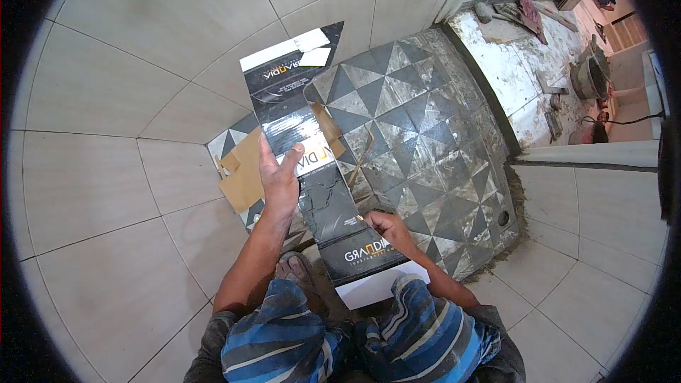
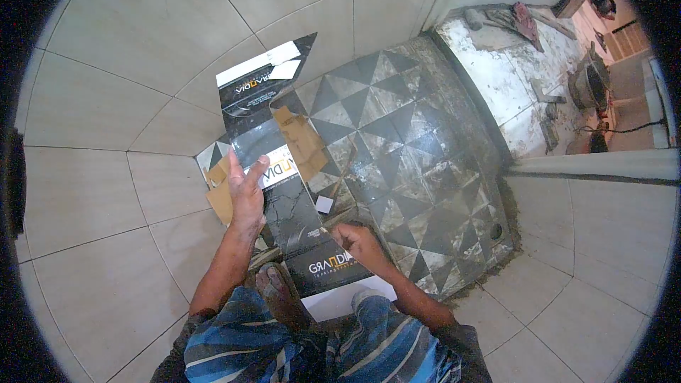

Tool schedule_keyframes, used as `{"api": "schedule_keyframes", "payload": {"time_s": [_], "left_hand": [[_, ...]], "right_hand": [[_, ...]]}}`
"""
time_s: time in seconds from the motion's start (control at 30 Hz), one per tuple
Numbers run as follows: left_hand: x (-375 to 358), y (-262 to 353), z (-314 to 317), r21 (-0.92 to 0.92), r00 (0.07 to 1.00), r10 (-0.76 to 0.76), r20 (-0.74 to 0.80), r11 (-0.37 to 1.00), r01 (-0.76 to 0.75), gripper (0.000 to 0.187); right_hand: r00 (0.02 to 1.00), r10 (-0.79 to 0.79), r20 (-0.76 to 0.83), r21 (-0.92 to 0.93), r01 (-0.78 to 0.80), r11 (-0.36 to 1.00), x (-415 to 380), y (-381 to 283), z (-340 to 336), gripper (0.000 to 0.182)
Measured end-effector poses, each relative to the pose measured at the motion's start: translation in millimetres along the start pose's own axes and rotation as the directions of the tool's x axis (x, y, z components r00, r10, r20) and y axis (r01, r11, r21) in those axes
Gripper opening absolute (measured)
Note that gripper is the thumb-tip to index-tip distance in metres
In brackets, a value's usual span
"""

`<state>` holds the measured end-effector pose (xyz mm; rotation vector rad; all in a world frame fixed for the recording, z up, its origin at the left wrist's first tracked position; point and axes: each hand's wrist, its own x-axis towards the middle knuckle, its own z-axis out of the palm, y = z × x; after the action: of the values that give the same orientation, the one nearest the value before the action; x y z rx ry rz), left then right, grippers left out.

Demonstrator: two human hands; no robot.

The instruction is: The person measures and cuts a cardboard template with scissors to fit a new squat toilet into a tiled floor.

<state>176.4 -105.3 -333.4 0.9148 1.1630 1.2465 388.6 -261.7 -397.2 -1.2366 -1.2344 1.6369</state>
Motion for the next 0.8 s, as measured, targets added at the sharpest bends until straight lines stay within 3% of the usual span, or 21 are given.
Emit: {"api": "schedule_keyframes", "payload": {"time_s": [0.27, 0.37, 0.67, 0.8], "left_hand": [[-3, 1, 5, -0.067, 0.999, -0.032, -0.018, 0.997, 0.031, 0.068], [-6, 4, 7, -0.102, 0.998, -0.065, -0.015, 0.993, 0.063, 0.069], [-8, 2, 9, -0.083, 0.999, -0.046, -0.017, 0.996, 0.044, 0.070], [-8, 2, 11, -0.078, 0.999, -0.046, -0.022, 0.996, 0.045, 0.068]], "right_hand": [[0.997, 0.070, 0.012, 0.124, -0.071, 0.990, 3, -11, 5, 0.027], [0.999, -0.023, -0.033, -0.117, 0.019, 0.993, 12, -14, 1, 0.029], [0.997, -0.074, -0.033, -0.081, 0.071, 0.994, 14, -6, -1, 0.031], [0.999, -0.023, -0.035, -0.065, 0.021, 0.998, 13, -9, 0, 0.032]]}}
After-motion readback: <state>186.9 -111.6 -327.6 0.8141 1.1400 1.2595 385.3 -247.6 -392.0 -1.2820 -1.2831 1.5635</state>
